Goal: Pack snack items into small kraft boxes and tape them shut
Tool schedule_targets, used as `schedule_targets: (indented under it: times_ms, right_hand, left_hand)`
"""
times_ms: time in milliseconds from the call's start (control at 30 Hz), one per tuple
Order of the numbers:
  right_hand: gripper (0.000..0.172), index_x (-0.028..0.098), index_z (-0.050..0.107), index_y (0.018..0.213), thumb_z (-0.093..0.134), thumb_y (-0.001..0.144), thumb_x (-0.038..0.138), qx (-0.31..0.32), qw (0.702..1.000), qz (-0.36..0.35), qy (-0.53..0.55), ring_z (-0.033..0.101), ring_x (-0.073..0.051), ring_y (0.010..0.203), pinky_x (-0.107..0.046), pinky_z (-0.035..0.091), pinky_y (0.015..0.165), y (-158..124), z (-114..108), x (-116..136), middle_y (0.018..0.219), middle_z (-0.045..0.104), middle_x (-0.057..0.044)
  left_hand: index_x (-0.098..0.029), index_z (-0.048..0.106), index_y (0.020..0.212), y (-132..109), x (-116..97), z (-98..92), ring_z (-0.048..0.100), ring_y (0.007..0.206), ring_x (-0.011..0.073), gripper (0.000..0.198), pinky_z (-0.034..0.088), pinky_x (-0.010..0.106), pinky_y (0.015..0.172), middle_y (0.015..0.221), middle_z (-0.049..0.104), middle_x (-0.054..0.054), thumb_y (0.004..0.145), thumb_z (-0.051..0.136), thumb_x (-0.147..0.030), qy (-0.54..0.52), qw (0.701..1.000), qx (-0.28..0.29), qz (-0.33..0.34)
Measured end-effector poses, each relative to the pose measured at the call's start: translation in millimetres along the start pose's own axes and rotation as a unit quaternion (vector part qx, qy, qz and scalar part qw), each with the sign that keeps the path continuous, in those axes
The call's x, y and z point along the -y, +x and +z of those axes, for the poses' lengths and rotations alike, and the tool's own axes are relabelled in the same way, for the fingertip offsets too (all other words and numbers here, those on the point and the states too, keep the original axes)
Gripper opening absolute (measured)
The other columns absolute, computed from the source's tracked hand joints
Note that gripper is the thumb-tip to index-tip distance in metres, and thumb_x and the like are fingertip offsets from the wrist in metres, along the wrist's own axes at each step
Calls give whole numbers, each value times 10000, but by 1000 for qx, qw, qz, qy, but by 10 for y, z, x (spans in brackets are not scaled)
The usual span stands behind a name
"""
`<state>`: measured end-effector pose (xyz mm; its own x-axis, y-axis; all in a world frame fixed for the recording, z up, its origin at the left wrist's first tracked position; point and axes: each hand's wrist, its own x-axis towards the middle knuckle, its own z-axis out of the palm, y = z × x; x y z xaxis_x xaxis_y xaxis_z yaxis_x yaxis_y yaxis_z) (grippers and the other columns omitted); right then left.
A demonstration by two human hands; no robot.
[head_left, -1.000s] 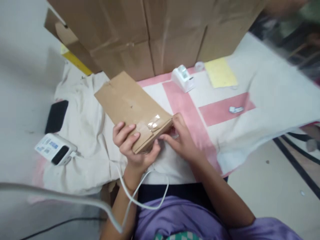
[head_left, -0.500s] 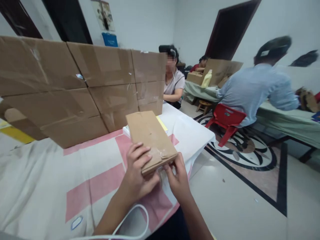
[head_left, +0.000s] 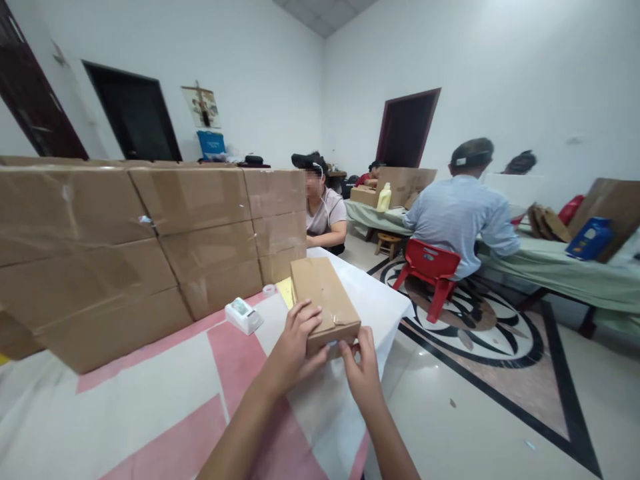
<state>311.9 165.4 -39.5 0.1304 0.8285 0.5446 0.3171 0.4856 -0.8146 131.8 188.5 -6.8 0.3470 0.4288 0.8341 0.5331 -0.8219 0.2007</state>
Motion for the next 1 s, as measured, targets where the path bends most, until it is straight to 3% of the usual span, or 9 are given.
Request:
schedule_targets:
  times_ms: [233, 400, 600, 700, 800, 1000]
  right_hand:
    - [259, 226, 618, 1196, 534, 971, 323, -29, 999, 7, -13, 594, -227, 989, -335, 531, 778, 544, -84, -381, 1045, 572, -67]
    - [363, 220, 595, 1288, 532, 947, 326, -32, 998, 15, -48, 581, -237, 1019, -359, 541, 815, 1148, -96, -831, 1079, 556, -79]
    - [471, 196, 595, 1345, 533, 881, 247, -29, 995, 36, -89, 555, -262, 1073, -482, 480, 1009, 1840, 184, -1514, 1116, 579, -105]
    - [569, 190, 504, 1444, 532, 879, 252, -27, 996, 69, -50, 542, -254, 1135, -433, 514, 965, 1911, 345, -1755, 1230, 541, -129]
    - [639, 191, 430, 1518, 526, 895, 296, -61, 991, 105, -50, 557, -230, 1061, -374, 552, 839, 1837, 436, -1853, 1230, 486, -131]
    - [468, 154, 633, 1338, 495, 921, 312, -74, 986, 109, -106, 570, -193, 859, -383, 526, 849, 1802, 430, -1817, 1057, 524, -95]
  left_hand:
    - [-241, 396, 1339, 408, 336, 506, 372, 1447, 320, 540, 460, 611, 1134, 1381, 550, 156, 864, 647, -183, -27, 1000, 0, -10]
    - [-263, 438, 1273, 706, 833, 963, 449, 1400, 333, 450, 492, 612, 1100, 1344, 575, 126, 875, 638, -199, -43, 999, 12, -16]
    - [-238, 474, 1264, 943, 1464, 1423, 484, 1372, 341, 411, 488, 607, 1096, 1307, 590, 136, 878, 599, -175, -22, 996, 40, -74]
    - [-221, 504, 1256, 1065, 1673, 1580, 446, 1405, 337, 393, 469, 581, 1123, 1317, 588, 143, 874, 586, -175, -7, 993, 62, -98]
    - [-193, 502, 1276, 1169, 1832, 1711, 423, 1418, 340, 400, 454, 562, 1138, 1335, 574, 157, 881, 564, -178, 12, 990, 65, -126]
    - [-158, 512, 1284, 1374, 2155, 1927, 374, 1449, 346, 391, 390, 540, 1180, 1349, 566, 180, 894, 534, -173, 49, 982, 50, -178]
